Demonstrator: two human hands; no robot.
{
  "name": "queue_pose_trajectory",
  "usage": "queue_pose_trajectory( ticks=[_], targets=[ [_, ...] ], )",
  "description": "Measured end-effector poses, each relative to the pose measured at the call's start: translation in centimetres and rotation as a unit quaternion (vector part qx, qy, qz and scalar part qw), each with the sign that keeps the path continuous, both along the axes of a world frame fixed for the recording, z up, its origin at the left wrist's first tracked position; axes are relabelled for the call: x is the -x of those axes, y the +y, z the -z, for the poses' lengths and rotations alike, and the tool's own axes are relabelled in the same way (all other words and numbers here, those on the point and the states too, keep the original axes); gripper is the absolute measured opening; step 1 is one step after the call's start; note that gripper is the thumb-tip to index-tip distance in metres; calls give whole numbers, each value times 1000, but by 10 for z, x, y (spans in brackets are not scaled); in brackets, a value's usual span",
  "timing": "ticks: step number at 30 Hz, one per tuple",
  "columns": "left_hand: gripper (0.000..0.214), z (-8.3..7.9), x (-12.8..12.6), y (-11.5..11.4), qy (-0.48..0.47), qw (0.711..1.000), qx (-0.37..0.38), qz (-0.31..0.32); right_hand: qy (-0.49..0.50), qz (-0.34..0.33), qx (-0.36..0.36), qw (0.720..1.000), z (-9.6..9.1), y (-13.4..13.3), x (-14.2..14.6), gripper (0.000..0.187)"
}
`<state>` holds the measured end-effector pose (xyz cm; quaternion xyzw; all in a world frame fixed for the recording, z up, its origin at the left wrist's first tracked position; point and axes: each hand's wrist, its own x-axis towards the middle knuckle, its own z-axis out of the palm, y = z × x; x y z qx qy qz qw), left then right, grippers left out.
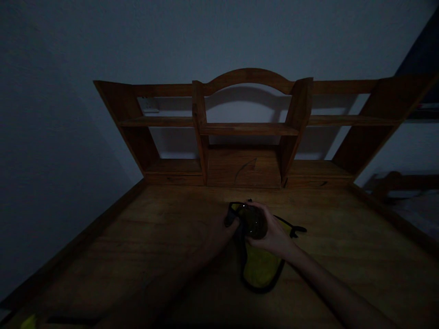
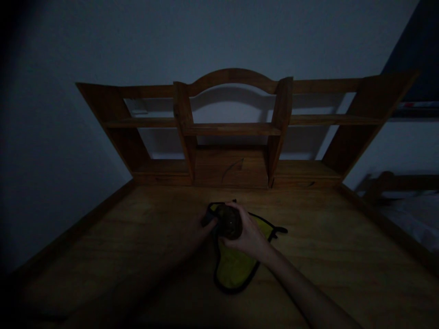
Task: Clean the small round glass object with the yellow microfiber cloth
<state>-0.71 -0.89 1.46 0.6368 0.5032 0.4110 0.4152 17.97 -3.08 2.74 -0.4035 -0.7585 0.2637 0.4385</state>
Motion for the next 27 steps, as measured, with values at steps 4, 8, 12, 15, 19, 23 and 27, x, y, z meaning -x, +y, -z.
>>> queue_pose_trajectory(
  ticks=[4, 8, 12, 15, 19, 23, 27],
  targets=[
    [29, 4, 2, 0, 3, 999, -6, 37, 3, -10, 5, 1000, -3, -1, 1, 80],
    [26, 7, 1, 2, 16, 999, -16, 41, 5, -30, 27, 999, 0, -1, 3, 80],
    [26, 9, -1, 4, 12, 999, -13, 46, 29, -58, 42, 997, 5, 2, 2, 79],
    [27, 12, -2, 5, 15, 999, -12, 46, 43, -83, 64, 994, 5, 4, -1, 78],
    [28, 14, -3, 5, 25, 999, -18, 37, 52, -102, 84, 990, 3, 4, -3, 77],
    [31, 7, -2, 3, 73, 997, -24, 17, 50, -103, 82, 990, 2, 2, -2, 76],
    [38, -5, -1, -2, 82, 996, 13, 13, 41, -105, 92, 989, 3, 1, -3, 75]
  ],
)
